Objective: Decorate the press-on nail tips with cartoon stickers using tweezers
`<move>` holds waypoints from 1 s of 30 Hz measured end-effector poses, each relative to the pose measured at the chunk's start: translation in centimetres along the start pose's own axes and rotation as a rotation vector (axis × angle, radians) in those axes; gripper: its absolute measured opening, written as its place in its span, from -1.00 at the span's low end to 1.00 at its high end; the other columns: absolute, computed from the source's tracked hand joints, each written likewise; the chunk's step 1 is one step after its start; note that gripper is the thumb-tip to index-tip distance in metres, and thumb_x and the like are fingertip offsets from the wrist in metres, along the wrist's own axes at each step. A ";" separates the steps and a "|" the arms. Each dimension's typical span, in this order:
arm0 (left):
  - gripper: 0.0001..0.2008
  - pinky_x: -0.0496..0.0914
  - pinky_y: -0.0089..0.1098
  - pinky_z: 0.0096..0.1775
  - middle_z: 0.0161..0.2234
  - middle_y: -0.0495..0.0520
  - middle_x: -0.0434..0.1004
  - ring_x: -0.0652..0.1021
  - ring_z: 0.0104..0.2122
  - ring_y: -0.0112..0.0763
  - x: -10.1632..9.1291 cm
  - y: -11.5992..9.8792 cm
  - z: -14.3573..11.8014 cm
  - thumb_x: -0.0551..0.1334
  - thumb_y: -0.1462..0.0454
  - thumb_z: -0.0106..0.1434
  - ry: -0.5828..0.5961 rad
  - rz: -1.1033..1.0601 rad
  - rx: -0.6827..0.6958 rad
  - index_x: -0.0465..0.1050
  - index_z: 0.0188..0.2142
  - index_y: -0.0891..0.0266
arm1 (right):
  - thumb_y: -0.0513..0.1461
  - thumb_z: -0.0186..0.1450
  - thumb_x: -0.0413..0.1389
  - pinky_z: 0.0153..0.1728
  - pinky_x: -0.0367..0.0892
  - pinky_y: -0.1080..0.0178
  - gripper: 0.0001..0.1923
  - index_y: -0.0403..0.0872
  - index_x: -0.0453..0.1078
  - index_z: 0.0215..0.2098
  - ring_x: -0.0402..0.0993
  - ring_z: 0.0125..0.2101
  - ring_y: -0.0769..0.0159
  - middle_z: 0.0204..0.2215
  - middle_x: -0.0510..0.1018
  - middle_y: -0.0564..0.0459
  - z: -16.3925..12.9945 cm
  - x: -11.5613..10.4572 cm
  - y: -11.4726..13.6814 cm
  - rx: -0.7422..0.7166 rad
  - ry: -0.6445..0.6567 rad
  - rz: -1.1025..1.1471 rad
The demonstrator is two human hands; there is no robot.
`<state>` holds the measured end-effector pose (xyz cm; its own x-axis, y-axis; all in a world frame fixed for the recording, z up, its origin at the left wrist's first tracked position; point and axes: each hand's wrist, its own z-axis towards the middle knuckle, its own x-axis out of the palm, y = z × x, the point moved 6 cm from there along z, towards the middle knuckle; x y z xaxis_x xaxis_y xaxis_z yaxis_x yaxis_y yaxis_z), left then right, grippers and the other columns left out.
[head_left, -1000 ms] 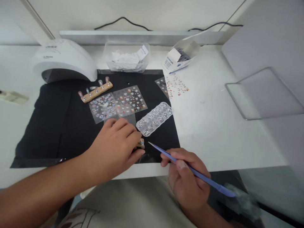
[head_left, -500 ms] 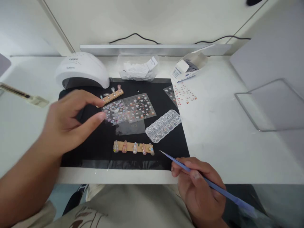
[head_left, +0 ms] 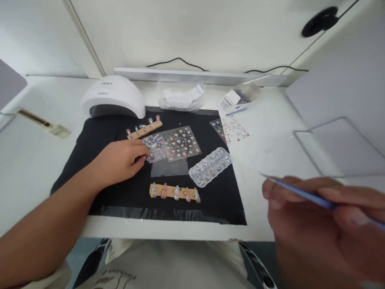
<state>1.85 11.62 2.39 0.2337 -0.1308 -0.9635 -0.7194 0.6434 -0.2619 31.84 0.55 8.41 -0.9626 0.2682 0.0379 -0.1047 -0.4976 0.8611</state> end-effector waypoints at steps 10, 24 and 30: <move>-0.62 0.36 0.13 0.12 -0.07 0.27 0.52 0.49 -0.02 0.03 1.3 -0.4 0.8 0.25 0.15 0.32 -0.058 0.086 -0.061 0.49 0.07 0.29 | -0.14 0.25 0.27 -0.56 0.37 0.21 -0.92 0.05 0.59 -0.34 0.48 -0.60 0.34 -0.51 0.63 0.12 7.1 5.6 -8.6 0.019 0.157 0.080; -0.52 0.38 0.10 0.10 0.15 0.34 0.39 0.40 0.08 0.12 1.7 -0.3 0.6 0.33 0.12 0.26 -0.048 0.133 -0.207 0.43 0.12 0.27 | -0.20 0.29 0.20 -0.50 0.43 0.24 -0.91 -0.01 0.56 -0.33 0.51 -0.52 0.32 -0.47 0.60 0.07 5.9 5.2 -10.0 0.049 0.236 0.008; -0.38 0.39 0.07 0.07 0.24 0.28 0.36 0.42 0.10 0.12 2.1 0.0 0.6 0.27 0.05 0.30 -0.045 0.175 -0.223 0.29 0.29 0.16 | -0.14 0.37 0.15 -0.43 0.45 0.25 -0.83 -0.07 0.51 -0.25 0.50 -0.47 0.37 -0.42 0.57 0.08 5.7 4.8 -9.8 -0.050 0.200 -0.038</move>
<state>2.73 11.83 0.43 0.1188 0.0048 -0.9929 -0.8762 0.4709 -0.1026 29.72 11.43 3.06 -0.9877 0.1205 -0.0999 -0.1492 -0.5319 0.8335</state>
